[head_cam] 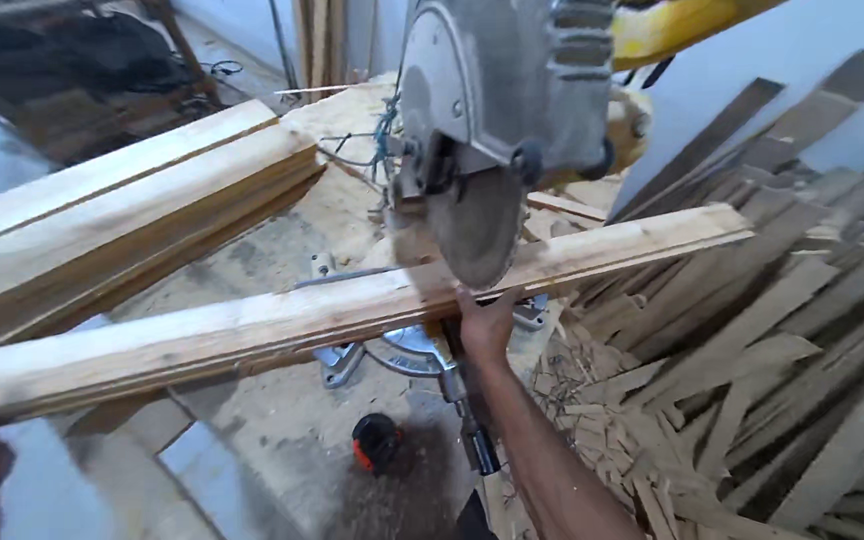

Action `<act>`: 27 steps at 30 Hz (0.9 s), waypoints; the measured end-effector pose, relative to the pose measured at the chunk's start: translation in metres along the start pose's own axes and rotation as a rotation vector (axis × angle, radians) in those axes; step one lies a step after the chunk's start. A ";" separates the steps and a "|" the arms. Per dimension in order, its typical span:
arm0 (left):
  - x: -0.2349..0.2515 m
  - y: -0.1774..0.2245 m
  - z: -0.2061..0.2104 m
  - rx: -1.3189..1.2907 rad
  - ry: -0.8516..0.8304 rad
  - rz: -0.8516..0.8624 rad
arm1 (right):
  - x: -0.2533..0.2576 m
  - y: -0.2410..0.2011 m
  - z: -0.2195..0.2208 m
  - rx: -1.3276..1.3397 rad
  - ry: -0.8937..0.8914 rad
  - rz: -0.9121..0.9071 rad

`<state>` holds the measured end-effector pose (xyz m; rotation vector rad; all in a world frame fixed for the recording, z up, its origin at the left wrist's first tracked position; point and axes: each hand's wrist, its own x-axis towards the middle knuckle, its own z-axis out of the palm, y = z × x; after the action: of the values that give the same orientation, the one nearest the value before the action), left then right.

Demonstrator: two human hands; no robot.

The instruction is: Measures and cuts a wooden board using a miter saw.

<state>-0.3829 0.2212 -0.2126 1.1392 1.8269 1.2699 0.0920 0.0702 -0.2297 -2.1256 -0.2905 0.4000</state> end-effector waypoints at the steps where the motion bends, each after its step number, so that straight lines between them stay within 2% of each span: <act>1: 0.030 -0.033 -0.014 -0.041 -0.024 0.033 | 0.000 0.009 -0.006 0.054 -0.036 -0.049; 4: 0.072 -0.072 -0.025 -0.049 0.073 -0.004 | 0.003 0.043 -0.043 0.041 -0.181 -0.230; 6: 0.071 -0.068 -0.025 0.054 0.107 -0.031 | -0.019 0.051 -0.069 -0.083 -0.275 -0.330; 8: 0.056 -0.045 -0.025 0.186 0.145 -0.060 | -0.065 0.052 -0.075 -0.222 -0.426 -0.429; 11: 0.053 -0.028 -0.027 0.315 0.170 -0.086 | -0.127 0.038 -0.045 -0.670 -0.828 -0.387; 12: 0.055 -0.026 -0.030 0.357 0.165 -0.086 | -0.141 0.033 -0.029 -0.829 -0.912 -0.368; 14: 0.059 -0.023 -0.034 0.391 0.168 -0.093 | -0.162 0.031 0.001 -0.999 -0.971 -0.373; 16: 0.055 -0.019 -0.038 0.387 0.203 -0.081 | -0.174 0.032 0.024 -1.076 -0.948 -0.394; 18: 0.030 -0.009 -0.045 0.372 0.201 -0.017 | -0.176 0.034 0.040 -1.141 -0.900 -0.414; 20: -0.017 -0.004 -0.048 0.362 0.103 0.063 | -0.175 0.038 0.046 -1.155 -0.879 -0.429; 22: -0.083 -0.021 -0.040 0.296 -0.125 0.044 | -0.171 0.041 0.037 -0.987 -0.928 -0.424; 25: -0.193 -0.048 -0.016 -0.099 -0.706 -0.298 | -0.182 0.046 0.014 -0.393 -1.025 -0.362; 26: -0.223 -0.051 -0.010 -0.225 -0.821 -0.402 | -0.191 0.047 0.006 -0.231 -1.041 -0.346; 27: -0.244 -0.050 -0.007 -0.331 -0.860 -0.488 | -0.201 0.048 0.001 -0.114 -1.043 -0.340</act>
<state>-0.3000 -0.0103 -0.2525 0.7935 1.0890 0.6071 -0.0909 -0.0267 -0.2360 -1.7431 -1.2590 1.2805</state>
